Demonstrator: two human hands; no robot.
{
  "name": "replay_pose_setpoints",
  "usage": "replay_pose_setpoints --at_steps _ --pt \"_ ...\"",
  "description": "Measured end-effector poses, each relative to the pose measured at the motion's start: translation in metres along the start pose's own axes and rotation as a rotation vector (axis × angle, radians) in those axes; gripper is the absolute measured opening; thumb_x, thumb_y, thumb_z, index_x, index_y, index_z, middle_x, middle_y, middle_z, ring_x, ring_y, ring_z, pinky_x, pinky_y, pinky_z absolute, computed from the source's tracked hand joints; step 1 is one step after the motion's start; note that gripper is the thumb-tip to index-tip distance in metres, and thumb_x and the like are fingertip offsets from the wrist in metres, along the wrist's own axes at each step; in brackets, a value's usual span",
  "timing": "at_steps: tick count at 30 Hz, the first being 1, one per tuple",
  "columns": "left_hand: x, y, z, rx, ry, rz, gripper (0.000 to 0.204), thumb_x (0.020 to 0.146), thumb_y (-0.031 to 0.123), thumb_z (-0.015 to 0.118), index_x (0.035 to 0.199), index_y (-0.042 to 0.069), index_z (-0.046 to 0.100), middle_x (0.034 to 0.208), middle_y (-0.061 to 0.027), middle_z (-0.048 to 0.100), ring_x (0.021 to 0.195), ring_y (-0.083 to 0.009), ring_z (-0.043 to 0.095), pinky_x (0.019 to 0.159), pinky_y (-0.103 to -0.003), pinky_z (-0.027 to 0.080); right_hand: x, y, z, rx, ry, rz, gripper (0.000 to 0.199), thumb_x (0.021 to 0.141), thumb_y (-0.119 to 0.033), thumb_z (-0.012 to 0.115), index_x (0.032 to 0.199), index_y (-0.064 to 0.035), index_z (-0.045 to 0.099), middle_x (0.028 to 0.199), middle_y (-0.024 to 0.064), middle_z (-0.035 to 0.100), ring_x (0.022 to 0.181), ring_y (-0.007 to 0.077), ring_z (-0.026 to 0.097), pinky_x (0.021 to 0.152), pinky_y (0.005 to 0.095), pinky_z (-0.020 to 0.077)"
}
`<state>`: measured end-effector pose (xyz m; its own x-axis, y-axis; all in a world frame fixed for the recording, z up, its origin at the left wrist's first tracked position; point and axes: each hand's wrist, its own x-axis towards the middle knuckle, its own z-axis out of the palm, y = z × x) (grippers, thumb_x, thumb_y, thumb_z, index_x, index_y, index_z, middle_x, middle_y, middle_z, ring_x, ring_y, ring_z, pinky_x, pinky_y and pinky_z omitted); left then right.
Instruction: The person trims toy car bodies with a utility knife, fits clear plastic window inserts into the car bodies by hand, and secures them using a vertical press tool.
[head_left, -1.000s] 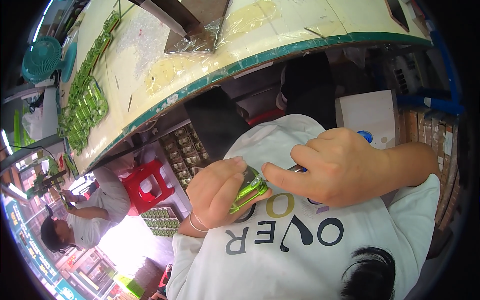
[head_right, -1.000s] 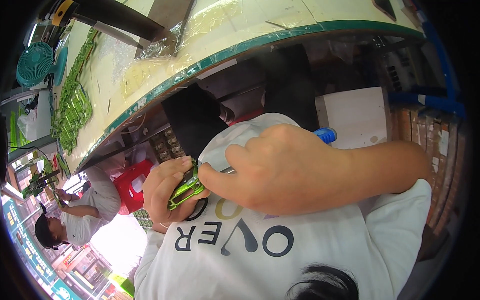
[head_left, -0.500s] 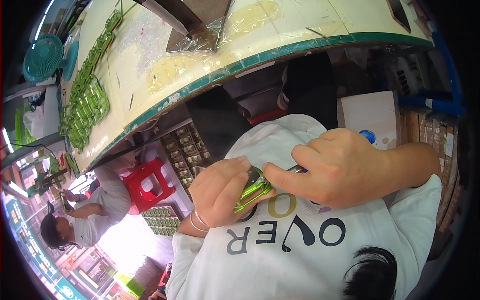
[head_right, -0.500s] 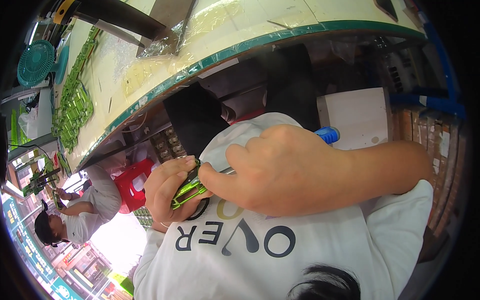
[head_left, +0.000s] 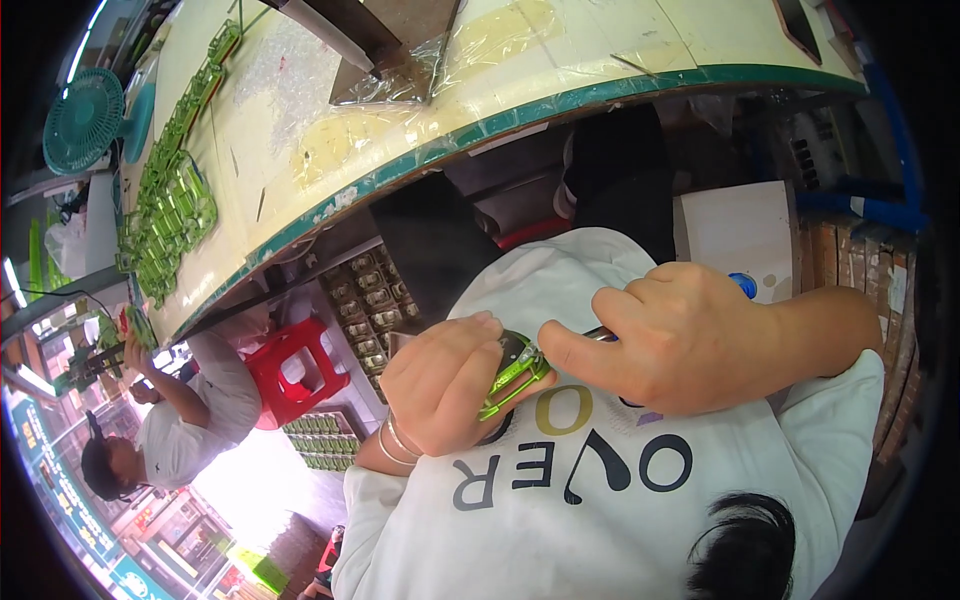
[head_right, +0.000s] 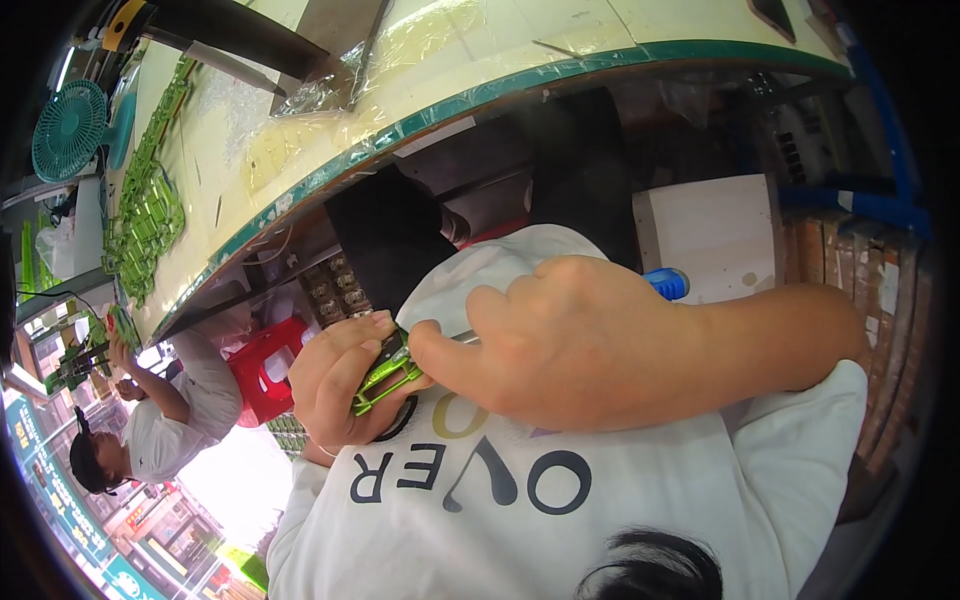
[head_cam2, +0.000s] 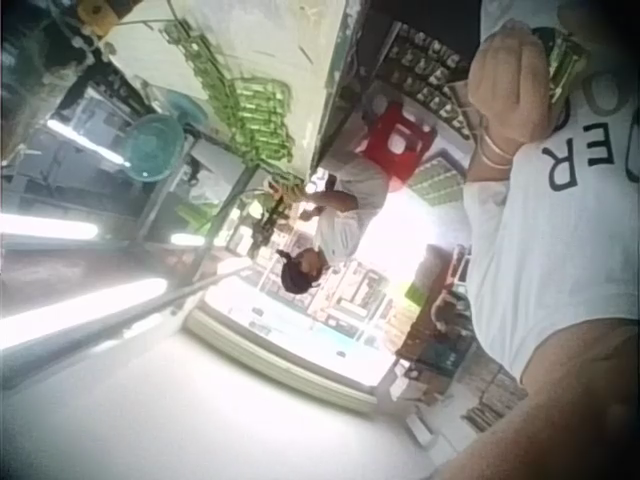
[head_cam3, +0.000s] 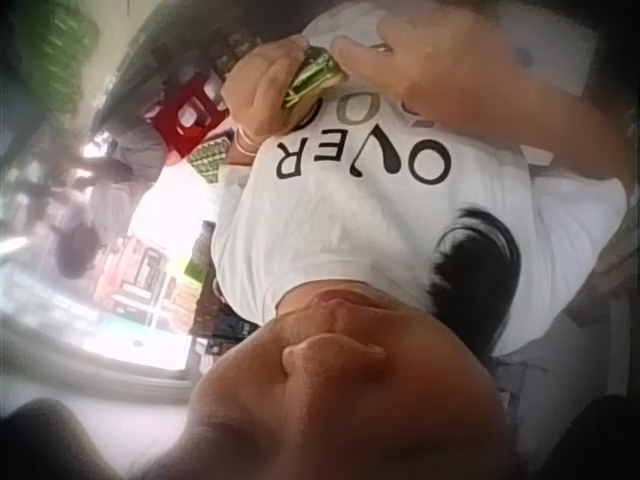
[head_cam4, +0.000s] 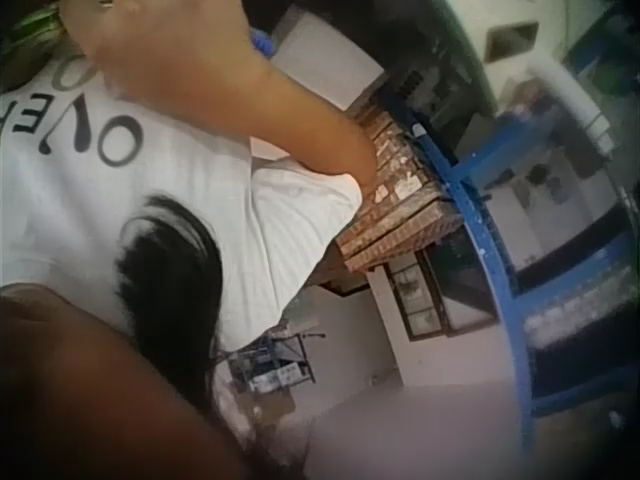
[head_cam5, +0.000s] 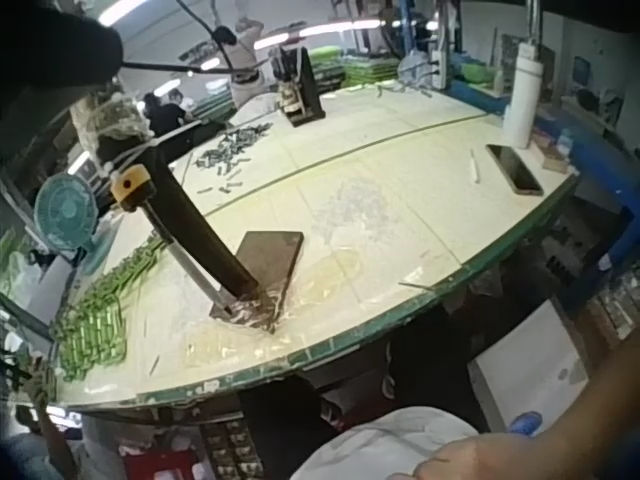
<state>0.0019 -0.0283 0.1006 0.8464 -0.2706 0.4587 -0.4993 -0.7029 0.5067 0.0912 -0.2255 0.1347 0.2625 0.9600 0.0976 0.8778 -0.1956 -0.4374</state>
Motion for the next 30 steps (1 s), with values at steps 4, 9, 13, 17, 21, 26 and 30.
replay_pose_setpoints --at_steps 4,9,13,17,21,26,30 --pt "0.001 -0.002 0.007 0.012 -0.036 0.000 0.043 0.059 0.023 0.077 0.084 0.000 0.050 0.074 -0.0155 0.061 0.070 -0.0262 0.062 0.062 -0.031 0.050 -0.002 0.005 0.002 -0.017 -0.077 0.019 0.023 0.064 -0.015 0.056 0.085 -0.0059 0.054 0.049 0.0023 0.044 0.040 0.0132 0.050 0.035 0.0241 0.0372" --pt "-0.008 -0.013 0.013 -0.177 0.195 -0.063 0.045 0.060 0.021 0.076 0.087 -0.003 0.050 0.076 -0.0164 0.060 0.064 -0.0255 0.061 0.057 -0.030 0.049 -0.041 0.054 0.064 -0.245 -0.581 0.294 0.025 0.067 -0.012 0.054 0.092 -0.0071 0.053 0.053 0.0044 0.049 0.049 0.0204 0.055 0.044 0.0296 0.0432" --pt "-0.004 -0.017 0.005 -0.118 0.381 -0.095 0.045 0.066 0.020 0.071 0.093 -0.005 0.045 0.079 -0.0213 0.059 0.066 -0.0276 0.061 0.058 -0.031 0.050 -0.035 0.069 0.046 -0.466 -0.121 0.497 0.026 0.068 -0.011 0.053 0.094 -0.0104 0.053 0.061 0.0038 0.053 0.053 0.0198 0.057 0.045 0.0299 0.0435" --pt "0.001 -0.014 -0.007 -0.029 0.203 0.049 0.037 0.070 0.014 0.068 0.090 -0.005 0.044 0.075 -0.0215 0.059 0.067 -0.0284 0.061 0.062 -0.032 0.051 0.000 0.032 0.001 0.002 0.165 0.159 0.026 0.066 -0.010 0.053 0.093 -0.0094 0.052 0.060 0.0048 0.048 0.050 0.0189 0.053 0.041 0.0278 0.0411" --pt "0.002 -0.011 -0.006 -0.054 0.199 0.047 0.041 0.068 0.019 0.071 0.090 -0.003 0.045 0.077 -0.0210 0.060 0.071 -0.0297 0.061 0.065 -0.035 0.051 0.009 0.010 -0.005 0.127 0.125 -0.009 0.028 0.065 -0.010 0.054 0.092 -0.0079 0.052 0.057 0.0037 0.043 0.047 0.0171 0.051 0.038 0.0269 0.0391" --pt "0.004 -0.015 -0.006 -0.038 0.185 0.082 0.054 0.057 0.026 0.077 0.092 0.000 0.045 0.079 -0.0175 0.059 0.066 -0.0285 0.061 0.054 -0.032 0.051 0.015 0.010 0.002 0.071 0.149 -0.062 0.032 0.062 -0.012 0.055 0.094 -0.0082 0.057 0.056 -0.0003 0.037 0.041 0.0115 0.043 0.035 0.0247 0.0332" --pt "0.005 -0.015 -0.003 -0.096 0.190 0.055 0.044 0.067 0.022 0.072 0.091 -0.004 0.046 0.077 -0.0203 0.060 0.073 -0.0302 0.061 0.066 -0.035 0.050 0.017 0.009 -0.010 0.032 0.054 -0.060 0.031 0.062 -0.011 0.055 0.092 -0.0057 0.052 0.056 0.0027 0.042 0.045 0.0151 0.051 0.036 0.0255 0.0375"
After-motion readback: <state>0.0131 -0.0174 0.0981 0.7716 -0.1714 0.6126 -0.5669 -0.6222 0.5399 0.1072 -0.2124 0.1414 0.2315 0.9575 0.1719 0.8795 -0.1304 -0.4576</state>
